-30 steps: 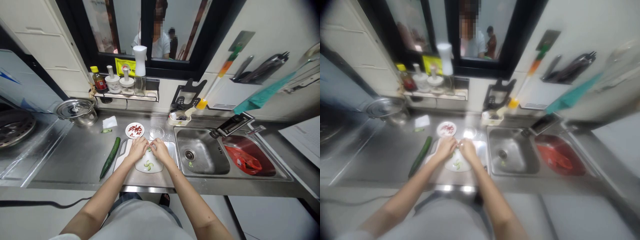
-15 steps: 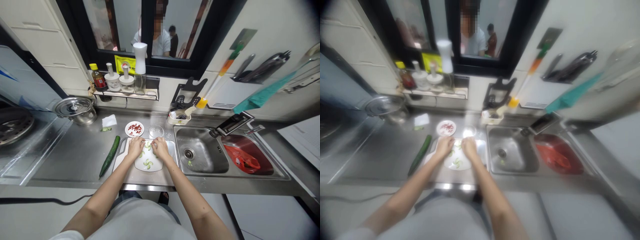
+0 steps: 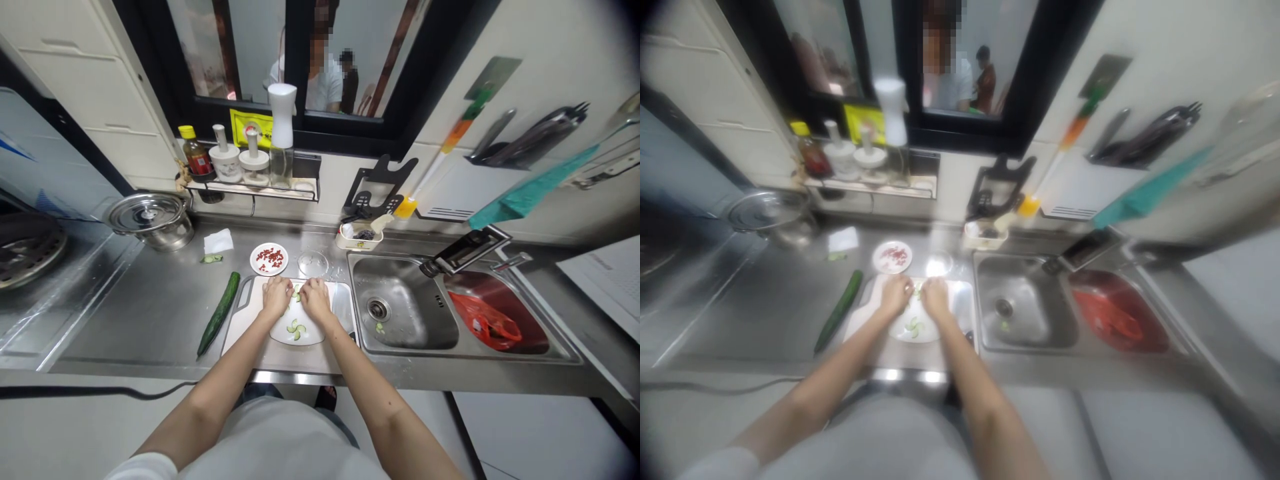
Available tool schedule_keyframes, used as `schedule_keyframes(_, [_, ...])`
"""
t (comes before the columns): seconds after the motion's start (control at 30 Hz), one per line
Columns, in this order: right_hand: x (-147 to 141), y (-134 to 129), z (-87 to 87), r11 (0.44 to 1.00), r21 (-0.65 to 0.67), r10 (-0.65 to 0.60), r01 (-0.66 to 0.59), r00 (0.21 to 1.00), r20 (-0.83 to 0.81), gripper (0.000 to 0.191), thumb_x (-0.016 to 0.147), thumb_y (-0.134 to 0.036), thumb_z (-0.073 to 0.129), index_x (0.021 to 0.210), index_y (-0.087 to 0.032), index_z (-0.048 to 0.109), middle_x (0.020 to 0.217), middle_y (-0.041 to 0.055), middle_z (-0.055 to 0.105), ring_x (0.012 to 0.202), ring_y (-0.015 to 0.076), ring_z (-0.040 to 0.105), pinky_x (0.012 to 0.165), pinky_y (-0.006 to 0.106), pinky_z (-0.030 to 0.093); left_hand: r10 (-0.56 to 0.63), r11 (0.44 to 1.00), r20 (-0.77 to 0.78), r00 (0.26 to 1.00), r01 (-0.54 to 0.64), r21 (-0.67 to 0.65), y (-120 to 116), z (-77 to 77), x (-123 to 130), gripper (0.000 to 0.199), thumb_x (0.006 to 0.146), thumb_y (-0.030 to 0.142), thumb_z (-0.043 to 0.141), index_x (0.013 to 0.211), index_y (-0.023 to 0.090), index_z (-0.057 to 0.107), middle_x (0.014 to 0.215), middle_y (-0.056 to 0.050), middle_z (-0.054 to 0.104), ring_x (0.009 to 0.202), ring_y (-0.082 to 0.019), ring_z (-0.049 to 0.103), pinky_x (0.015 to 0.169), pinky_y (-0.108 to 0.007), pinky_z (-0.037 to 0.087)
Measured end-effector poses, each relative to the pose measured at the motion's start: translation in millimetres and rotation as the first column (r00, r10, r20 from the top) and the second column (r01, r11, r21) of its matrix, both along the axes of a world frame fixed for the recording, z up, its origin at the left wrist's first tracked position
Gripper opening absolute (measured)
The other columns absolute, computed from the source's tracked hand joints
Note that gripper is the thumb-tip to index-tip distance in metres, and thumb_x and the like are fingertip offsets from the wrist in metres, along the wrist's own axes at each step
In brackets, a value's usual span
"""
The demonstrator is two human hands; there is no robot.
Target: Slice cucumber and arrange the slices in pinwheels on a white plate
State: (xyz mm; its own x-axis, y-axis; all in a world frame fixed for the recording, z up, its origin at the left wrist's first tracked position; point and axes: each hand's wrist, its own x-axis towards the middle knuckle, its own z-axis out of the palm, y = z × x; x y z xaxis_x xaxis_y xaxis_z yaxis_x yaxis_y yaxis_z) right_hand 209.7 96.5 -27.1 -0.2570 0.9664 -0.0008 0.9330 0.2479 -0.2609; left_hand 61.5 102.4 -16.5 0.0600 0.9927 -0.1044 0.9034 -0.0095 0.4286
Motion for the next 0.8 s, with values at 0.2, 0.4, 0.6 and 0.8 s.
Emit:
schedule_keyframes(0.2, [-1.1, 0.0, 0.8, 1.0, 0.006, 0.011, -0.011, 1.0, 0.012, 0.021, 0.093, -0.023, 0.048, 0.096, -0.017, 0.068, 0.111, 0.0114, 0.057, 0.103, 0.0244, 0.04, 0.086, 0.035, 0.032, -0.003, 1.0, -0.009, 1.0, 0.003, -0.012, 0.2, 1.1, 4.3, 0.016, 0.09, 0.028, 0.051, 0.096, 0.023, 0.065, 0.108, -0.008, 0.06, 0.108, -0.025, 0.049, 0.093, -0.037, 0.034])
schedule_keyframes(0.4, [-2.2, 1.4, 1.0, 1.0, 0.006, 0.023, -0.024, 0.999, 0.034, 0.022, 0.093, -0.023, 0.048, 0.096, -0.017, 0.068, 0.11, 0.0116, 0.058, 0.103, 0.0244, 0.041, 0.086, 0.035, 0.032, -0.022, 1.0, -0.009, 1.0, 0.022, -0.015, 1.4, -1.0, 7.8, 0.017, 0.09, 0.031, 0.051, 0.096, 0.023, 0.065, 0.109, -0.008, 0.061, 0.11, -0.025, 0.048, 0.093, -0.038, 0.033])
schedule_keyframes(0.6, [-2.9, 2.8, -0.5, 0.999, -0.003, 0.035, -0.035, 0.998, 0.056, 0.024, 0.094, -0.023, 0.045, 0.096, -0.017, 0.069, 0.11, 0.0118, 0.058, 0.103, 0.0244, 0.041, 0.085, 0.035, 0.033, -0.051, 0.998, -0.04, 0.998, 0.05, -0.029, 1.4, -2.9, 11.1, 0.016, 0.09, 0.032, 0.053, 0.095, 0.023, 0.065, 0.11, -0.007, 0.06, 0.11, -0.025, 0.047, 0.093, -0.038, 0.033])
schedule_keyframes(0.8, [-3.4, 3.5, -0.6, 0.999, -0.023, 0.023, -0.022, 0.998, 0.056, 0.023, 0.093, -0.023, 0.046, 0.096, -0.017, 0.069, 0.111, 0.0122, 0.057, 0.104, 0.0242, 0.041, 0.086, 0.035, 0.033, -0.057, 0.998, -0.045, 0.997, 0.056, -0.025, 0.2, -2.6, 11.8, 0.015, 0.09, 0.03, 0.052, 0.095, 0.023, 0.064, 0.108, -0.007, 0.061, 0.111, -0.025, 0.047, 0.093, -0.038, 0.032])
